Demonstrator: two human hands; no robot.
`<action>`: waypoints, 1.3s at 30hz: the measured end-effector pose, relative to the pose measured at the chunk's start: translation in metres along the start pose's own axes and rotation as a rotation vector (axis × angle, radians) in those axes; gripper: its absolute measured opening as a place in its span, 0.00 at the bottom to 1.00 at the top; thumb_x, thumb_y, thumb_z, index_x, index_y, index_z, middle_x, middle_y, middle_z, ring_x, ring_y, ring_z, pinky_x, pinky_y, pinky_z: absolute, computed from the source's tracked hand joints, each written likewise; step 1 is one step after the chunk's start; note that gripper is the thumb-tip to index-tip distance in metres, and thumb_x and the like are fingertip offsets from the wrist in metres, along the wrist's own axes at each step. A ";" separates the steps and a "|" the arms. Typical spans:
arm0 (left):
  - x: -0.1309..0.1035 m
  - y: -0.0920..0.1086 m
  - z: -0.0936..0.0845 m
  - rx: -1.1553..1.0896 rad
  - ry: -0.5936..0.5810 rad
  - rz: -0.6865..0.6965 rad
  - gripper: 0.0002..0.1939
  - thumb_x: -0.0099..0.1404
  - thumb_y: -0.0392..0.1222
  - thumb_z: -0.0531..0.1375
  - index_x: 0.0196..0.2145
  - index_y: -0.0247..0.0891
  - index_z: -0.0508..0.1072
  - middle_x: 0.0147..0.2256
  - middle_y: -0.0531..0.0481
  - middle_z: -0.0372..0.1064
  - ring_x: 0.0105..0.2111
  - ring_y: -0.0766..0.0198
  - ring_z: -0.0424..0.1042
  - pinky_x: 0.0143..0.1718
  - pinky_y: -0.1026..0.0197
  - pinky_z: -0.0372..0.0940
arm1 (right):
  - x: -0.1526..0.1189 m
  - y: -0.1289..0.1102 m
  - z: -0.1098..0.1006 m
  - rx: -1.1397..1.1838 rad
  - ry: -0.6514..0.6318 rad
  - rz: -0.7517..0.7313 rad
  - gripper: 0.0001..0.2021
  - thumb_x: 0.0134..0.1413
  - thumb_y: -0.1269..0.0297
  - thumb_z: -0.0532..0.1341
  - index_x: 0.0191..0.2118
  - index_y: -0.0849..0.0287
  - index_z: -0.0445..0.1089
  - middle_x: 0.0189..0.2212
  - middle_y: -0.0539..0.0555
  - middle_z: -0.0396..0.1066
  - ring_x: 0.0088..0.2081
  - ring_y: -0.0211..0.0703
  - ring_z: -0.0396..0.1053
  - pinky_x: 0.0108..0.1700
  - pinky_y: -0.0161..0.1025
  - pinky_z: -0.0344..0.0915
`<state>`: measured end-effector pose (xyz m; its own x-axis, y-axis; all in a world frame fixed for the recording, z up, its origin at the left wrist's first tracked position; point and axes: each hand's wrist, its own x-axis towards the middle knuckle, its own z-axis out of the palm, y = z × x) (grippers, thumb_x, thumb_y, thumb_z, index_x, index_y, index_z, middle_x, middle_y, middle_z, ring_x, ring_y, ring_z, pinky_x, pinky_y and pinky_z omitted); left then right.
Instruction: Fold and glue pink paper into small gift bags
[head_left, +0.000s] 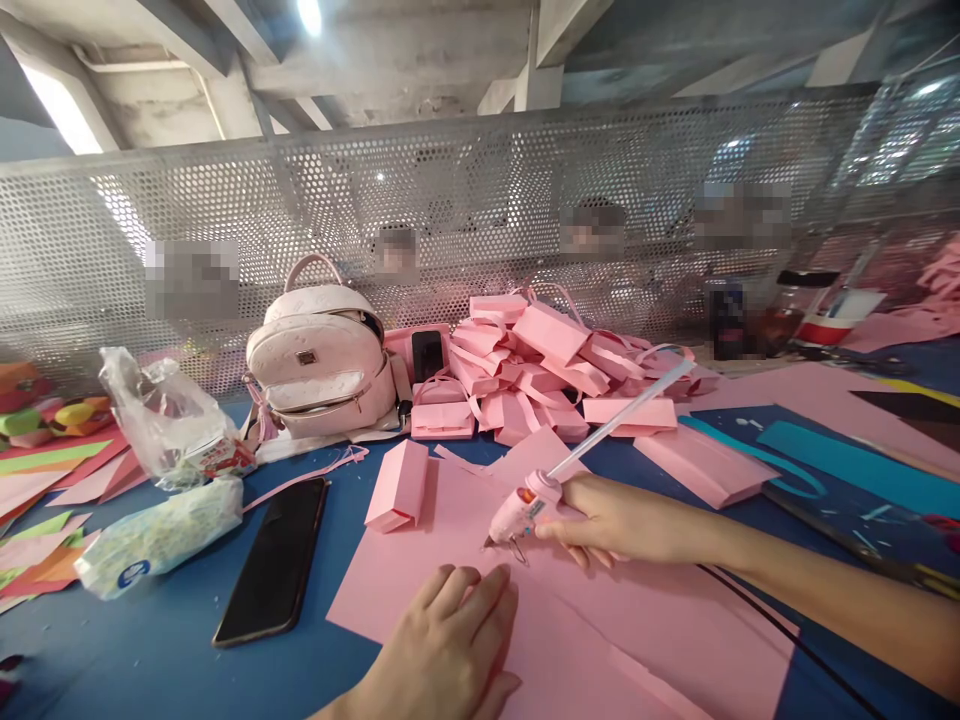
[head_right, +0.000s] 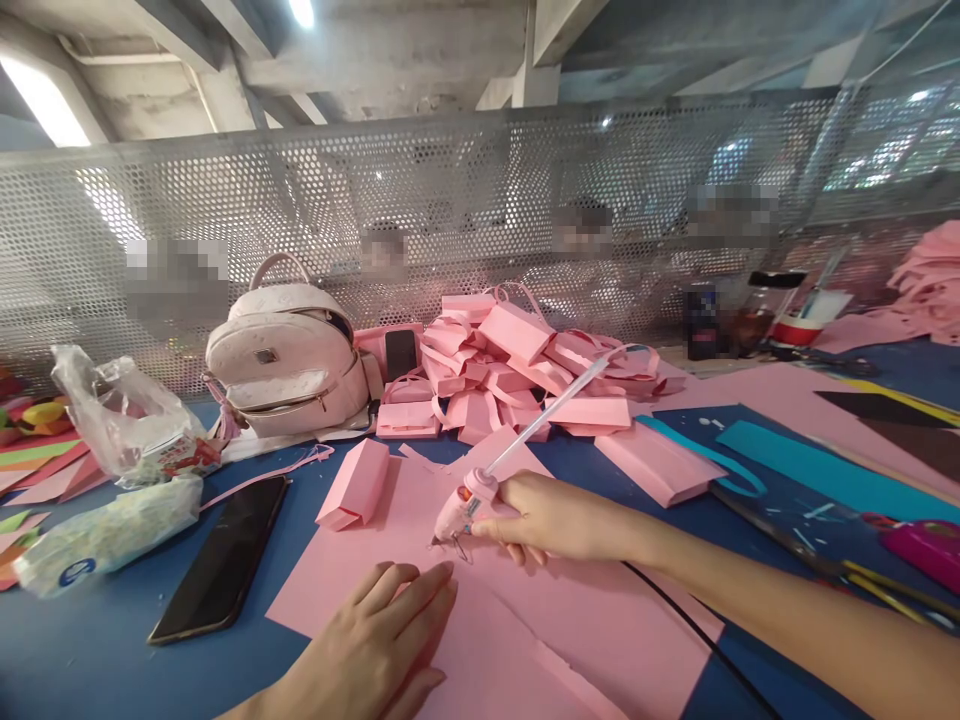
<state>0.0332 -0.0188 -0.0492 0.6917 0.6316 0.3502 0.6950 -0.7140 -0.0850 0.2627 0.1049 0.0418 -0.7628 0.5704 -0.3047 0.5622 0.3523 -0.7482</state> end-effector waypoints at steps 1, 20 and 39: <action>0.000 0.000 0.000 -0.001 0.001 -0.002 0.28 0.73 0.53 0.52 0.60 0.27 0.65 0.58 0.39 0.68 0.44 0.51 0.67 0.47 0.51 0.66 | 0.000 -0.001 0.000 -0.002 0.004 0.005 0.18 0.63 0.53 0.55 0.46 0.62 0.71 0.22 0.48 0.67 0.19 0.33 0.65 0.21 0.28 0.62; 0.002 0.002 -0.001 0.001 0.010 -0.013 0.21 0.71 0.47 0.55 0.55 0.31 0.67 0.57 0.40 0.69 0.42 0.51 0.68 0.45 0.52 0.67 | -0.007 -0.004 -0.002 -0.078 0.095 0.038 0.19 0.63 0.53 0.55 0.43 0.63 0.76 0.24 0.53 0.74 0.23 0.37 0.68 0.24 0.29 0.61; 0.001 0.002 0.001 -0.009 0.069 -0.007 0.20 0.67 0.40 0.57 0.55 0.29 0.66 0.56 0.40 0.70 0.42 0.51 0.67 0.45 0.52 0.69 | -0.008 0.024 -0.014 0.173 0.153 -0.056 0.23 0.57 0.43 0.59 0.31 0.63 0.70 0.31 0.58 0.77 0.21 0.34 0.65 0.23 0.32 0.58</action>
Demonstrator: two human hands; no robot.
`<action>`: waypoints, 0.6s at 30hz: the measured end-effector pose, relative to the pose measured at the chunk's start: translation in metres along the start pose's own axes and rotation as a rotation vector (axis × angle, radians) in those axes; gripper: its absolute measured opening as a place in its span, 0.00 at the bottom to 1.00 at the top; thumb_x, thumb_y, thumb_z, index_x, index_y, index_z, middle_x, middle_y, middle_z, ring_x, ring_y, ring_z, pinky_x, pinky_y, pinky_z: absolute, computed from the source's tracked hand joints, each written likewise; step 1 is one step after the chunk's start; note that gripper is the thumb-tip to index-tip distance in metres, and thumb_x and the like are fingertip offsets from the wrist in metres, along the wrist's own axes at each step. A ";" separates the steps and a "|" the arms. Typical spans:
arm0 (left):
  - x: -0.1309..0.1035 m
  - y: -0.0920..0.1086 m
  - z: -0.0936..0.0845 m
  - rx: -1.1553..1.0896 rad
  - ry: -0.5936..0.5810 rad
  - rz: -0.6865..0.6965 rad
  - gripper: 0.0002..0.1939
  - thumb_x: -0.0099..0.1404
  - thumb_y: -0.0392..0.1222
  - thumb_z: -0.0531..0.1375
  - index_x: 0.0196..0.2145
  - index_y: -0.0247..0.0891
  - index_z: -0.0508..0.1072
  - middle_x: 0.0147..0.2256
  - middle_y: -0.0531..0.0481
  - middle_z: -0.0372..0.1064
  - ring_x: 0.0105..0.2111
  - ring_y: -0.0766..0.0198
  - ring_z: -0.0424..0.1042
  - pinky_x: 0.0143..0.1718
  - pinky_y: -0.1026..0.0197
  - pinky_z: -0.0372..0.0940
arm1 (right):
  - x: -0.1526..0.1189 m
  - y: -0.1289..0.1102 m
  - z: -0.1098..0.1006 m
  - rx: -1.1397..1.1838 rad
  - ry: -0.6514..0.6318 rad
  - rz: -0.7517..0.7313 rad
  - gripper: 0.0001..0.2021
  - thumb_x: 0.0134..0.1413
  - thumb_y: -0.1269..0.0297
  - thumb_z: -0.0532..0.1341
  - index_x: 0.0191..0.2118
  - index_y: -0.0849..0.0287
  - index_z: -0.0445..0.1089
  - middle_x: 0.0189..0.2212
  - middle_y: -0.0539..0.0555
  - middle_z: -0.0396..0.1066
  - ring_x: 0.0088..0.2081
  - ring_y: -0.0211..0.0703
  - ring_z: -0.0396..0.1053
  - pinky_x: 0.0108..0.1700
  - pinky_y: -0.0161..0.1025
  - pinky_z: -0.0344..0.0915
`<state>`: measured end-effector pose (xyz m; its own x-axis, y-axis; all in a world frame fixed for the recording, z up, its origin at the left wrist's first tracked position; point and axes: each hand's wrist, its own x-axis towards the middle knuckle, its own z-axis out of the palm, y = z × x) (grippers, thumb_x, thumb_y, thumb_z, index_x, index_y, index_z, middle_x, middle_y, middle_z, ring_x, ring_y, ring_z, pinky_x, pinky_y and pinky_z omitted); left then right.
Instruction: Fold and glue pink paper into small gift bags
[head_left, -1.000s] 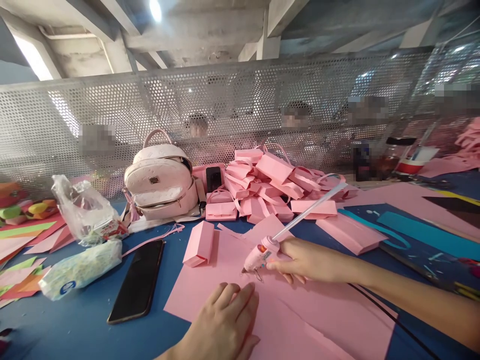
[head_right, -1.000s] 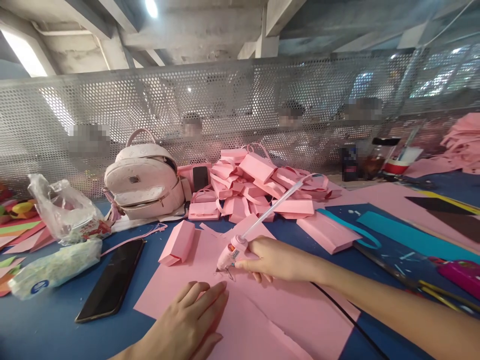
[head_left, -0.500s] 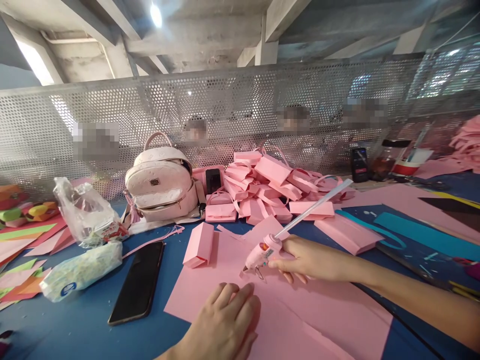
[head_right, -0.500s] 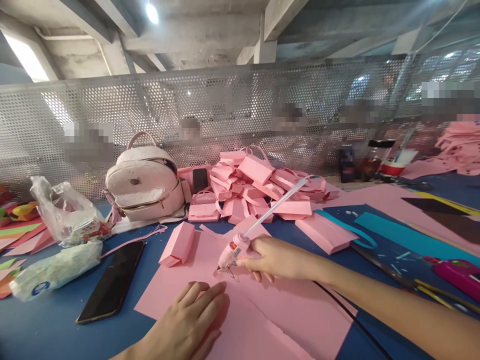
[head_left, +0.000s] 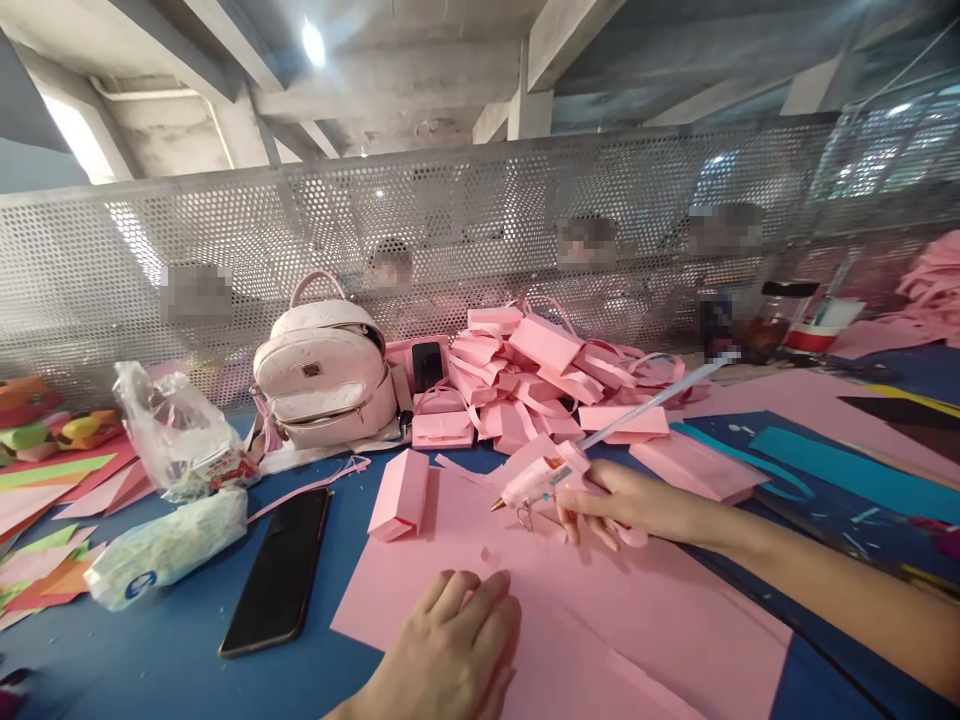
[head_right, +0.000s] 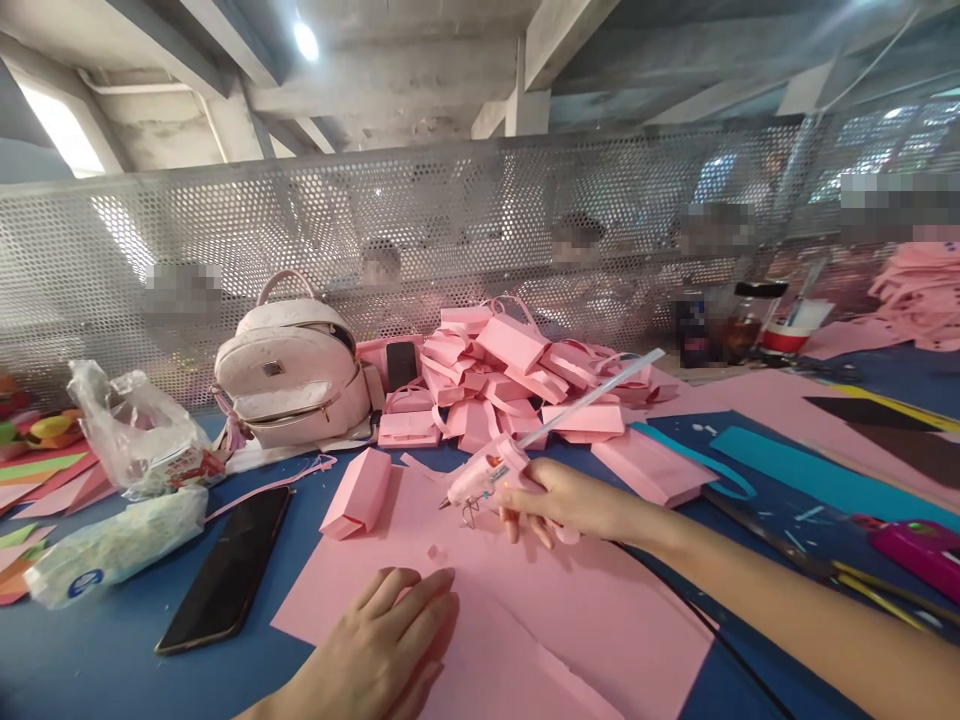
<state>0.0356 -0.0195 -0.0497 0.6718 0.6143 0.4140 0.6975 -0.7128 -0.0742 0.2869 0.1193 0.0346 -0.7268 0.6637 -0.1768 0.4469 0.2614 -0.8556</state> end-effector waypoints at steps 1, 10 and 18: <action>0.000 0.000 0.000 -0.001 0.002 0.000 0.21 0.67 0.40 0.57 0.56 0.29 0.66 0.56 0.40 0.70 0.43 0.51 0.67 0.45 0.52 0.69 | -0.004 0.004 -0.003 0.027 0.010 0.006 0.24 0.57 0.42 0.59 0.32 0.63 0.70 0.32 0.59 0.77 0.21 0.34 0.65 0.23 0.32 0.58; 0.002 0.000 -0.001 -0.035 -0.064 -0.023 0.18 0.66 0.36 0.56 0.54 0.31 0.66 0.56 0.39 0.69 0.44 0.49 0.67 0.46 0.50 0.68 | -0.037 0.057 -0.038 -0.132 0.365 0.174 0.26 0.54 0.38 0.57 0.29 0.60 0.74 0.16 0.50 0.62 0.16 0.35 0.54 0.20 0.36 0.47; 0.002 0.002 0.000 -0.034 -0.070 -0.032 0.20 0.64 0.32 0.55 0.54 0.32 0.66 0.57 0.39 0.68 0.45 0.49 0.68 0.46 0.49 0.69 | -0.070 0.112 -0.045 -0.190 0.644 0.270 0.27 0.54 0.38 0.55 0.27 0.59 0.75 0.18 0.56 0.63 0.17 0.38 0.58 0.19 0.40 0.50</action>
<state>0.0379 -0.0195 -0.0486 0.6662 0.6581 0.3508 0.7105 -0.7031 -0.0303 0.4114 0.1336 -0.0270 -0.1528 0.9883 0.0020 0.6929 0.1086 -0.7128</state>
